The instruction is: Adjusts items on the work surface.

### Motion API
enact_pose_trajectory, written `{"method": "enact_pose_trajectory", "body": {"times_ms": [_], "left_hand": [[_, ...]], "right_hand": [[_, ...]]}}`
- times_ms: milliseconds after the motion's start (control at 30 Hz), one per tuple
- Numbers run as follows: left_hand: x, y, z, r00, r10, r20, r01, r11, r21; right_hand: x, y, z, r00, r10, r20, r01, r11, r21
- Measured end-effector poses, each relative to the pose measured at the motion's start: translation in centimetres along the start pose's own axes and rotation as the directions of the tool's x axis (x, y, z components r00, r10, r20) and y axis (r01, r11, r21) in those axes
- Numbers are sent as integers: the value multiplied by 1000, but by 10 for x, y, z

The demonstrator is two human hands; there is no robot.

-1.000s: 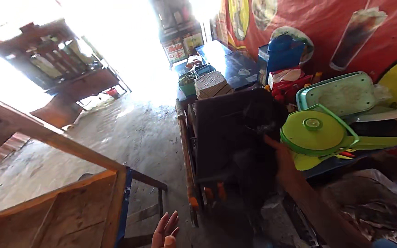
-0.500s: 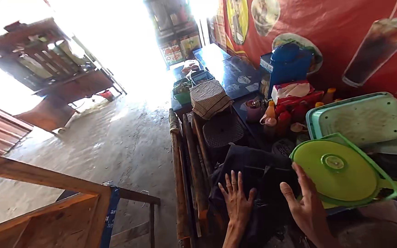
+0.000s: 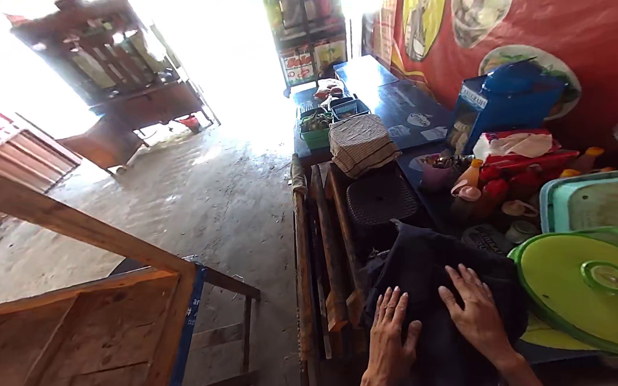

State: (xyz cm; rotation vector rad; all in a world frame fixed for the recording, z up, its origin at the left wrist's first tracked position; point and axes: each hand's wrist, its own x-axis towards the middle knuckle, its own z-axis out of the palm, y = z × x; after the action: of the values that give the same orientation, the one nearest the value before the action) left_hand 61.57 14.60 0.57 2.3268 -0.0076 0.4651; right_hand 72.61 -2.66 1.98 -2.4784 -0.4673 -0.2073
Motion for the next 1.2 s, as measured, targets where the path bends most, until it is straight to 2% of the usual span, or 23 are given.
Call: {"method": "enact_pose_trajectory", "body": {"times_ms": [100, 167, 233, 300, 367, 467, 633, 733, 800, 833, 900, 967, 1033, 1100, 1167, 1200], "left_hand": [[-32, -11, -34, 999, -8, -48, 7, 1000, -24], [-57, -23, -62, 997, -76, -10, 75, 994, -77], [-80, -38, -88, 989, -145, 29, 148, 978, -148], [-94, -55, -107, 978, -200, 50, 206, 956, -206], [-98, -69, -121, 966, -245, 82, 258, 936, -241], [-80, -76, -131, 970, -192, 149, 224, 943, -248], [-24, -50, -106, 990, 15, 138, 16, 976, -217], [5, -21, -72, 989, 109, 97, -91, 980, -177], [19, -4, -43, 985, 150, 80, -139, 983, -121], [26, 2, -28, 984, 160, 81, -154, 985, -81], [36, 8, 0, 984, 150, 99, -153, 988, 20], [41, 5, 25, 986, 120, 115, -135, 982, 129], [41, -1, 42, 989, 124, 82, -141, 961, 238], [40, -4, 47, 989, 139, 49, -147, 943, 298], [40, -4, 47, 989, 141, 33, -145, 941, 307], [40, -3, 48, 990, 140, 24, -141, 940, 310]], "right_hand": [[-11, -34, 1, 988, 42, -147, -40, 999, 16], [-23, -49, 23, 983, 92, -157, -96, 995, -19], [-33, -49, 55, 974, 121, -191, -148, 979, -137], [-34, -44, 69, 959, 113, -260, -169, 964, -203], [-32, -43, 66, 959, 142, -246, -189, 966, -176], [-32, -43, 66, 958, 171, -232, -208, 967, -147], [-30, -43, 65, 953, 195, -231, -219, 972, -81], [-29, -42, 54, 960, 238, -148, -228, 970, 82], [-27, -39, 26, 962, 269, -53, -249, 938, 240], [-26, -35, 8, 956, 290, -50, -262, 917, 301], [-24, -17, -30, 920, 337, -200, -274, 918, 286], [-19, 20, -72, 828, 363, -428, -340, 931, 132], [-13, 74, -113, 720, 387, -575, -467, 884, 11], [-9, 128, -143, 623, 507, -595, -615, 788, 26], [-6, 171, -162, 560, 675, -480, -723, 681, 113], [-6, 185, -168, 555, 730, -399, -748, 648, 143]]}}
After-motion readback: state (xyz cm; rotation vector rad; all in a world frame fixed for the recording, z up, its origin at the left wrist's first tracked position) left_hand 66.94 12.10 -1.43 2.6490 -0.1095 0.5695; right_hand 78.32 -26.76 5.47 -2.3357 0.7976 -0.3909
